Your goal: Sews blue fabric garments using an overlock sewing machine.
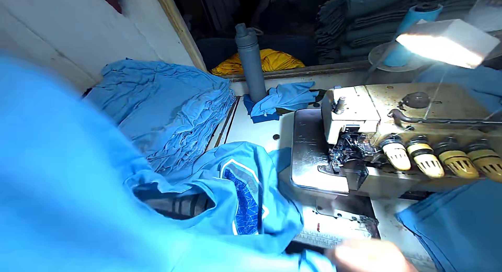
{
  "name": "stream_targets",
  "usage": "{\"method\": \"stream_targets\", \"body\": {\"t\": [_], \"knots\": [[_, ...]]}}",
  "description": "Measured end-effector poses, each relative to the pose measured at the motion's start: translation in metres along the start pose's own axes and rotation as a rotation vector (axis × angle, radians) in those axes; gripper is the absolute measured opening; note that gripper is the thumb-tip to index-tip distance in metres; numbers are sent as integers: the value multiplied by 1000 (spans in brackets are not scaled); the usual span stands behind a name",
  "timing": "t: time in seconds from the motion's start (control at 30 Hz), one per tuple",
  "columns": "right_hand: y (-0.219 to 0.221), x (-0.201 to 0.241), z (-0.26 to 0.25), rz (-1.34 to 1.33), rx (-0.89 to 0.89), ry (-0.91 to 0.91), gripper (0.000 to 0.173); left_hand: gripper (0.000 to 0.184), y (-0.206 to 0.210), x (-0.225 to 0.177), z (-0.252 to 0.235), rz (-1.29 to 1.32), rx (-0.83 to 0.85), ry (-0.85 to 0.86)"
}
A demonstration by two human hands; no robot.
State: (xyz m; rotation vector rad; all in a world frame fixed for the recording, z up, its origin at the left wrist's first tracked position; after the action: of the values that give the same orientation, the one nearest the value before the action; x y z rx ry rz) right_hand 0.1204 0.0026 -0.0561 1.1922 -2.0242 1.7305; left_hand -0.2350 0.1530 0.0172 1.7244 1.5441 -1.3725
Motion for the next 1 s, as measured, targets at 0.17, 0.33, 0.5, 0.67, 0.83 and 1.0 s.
{"method": "stream_targets", "body": {"t": [0.17,0.33,0.5,0.67,0.83,1.0], "knots": [[19,-67,-4,419,272,365,17,59,153,-3,-195,-642,536,98],[21,-43,-19,53,312,143,27,31,142,59,-133,-850,689,41],[62,-36,-88,-373,-4,-169,20,42,151,128,-94,-998,670,138],[116,-102,-99,-194,-124,196,30,23,161,132,-100,-969,545,302],[112,-106,-86,-226,-208,222,21,24,171,79,-100,-851,419,496],[54,-49,-55,-724,-30,-106,26,22,157,108,-98,-978,281,308]]}}
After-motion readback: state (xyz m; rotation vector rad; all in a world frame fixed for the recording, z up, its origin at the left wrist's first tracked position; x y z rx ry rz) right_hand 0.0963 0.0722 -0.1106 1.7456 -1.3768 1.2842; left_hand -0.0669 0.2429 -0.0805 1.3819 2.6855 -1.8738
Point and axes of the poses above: each hand's wrist, its own z-axis away from the middle knuckle, its own y-axis out of the palm, x = y × z, the point moved 8 cm from there along -z, towards the middle knuckle, and after that the axes turned 13 degrees about x, right-handed, at the moved point
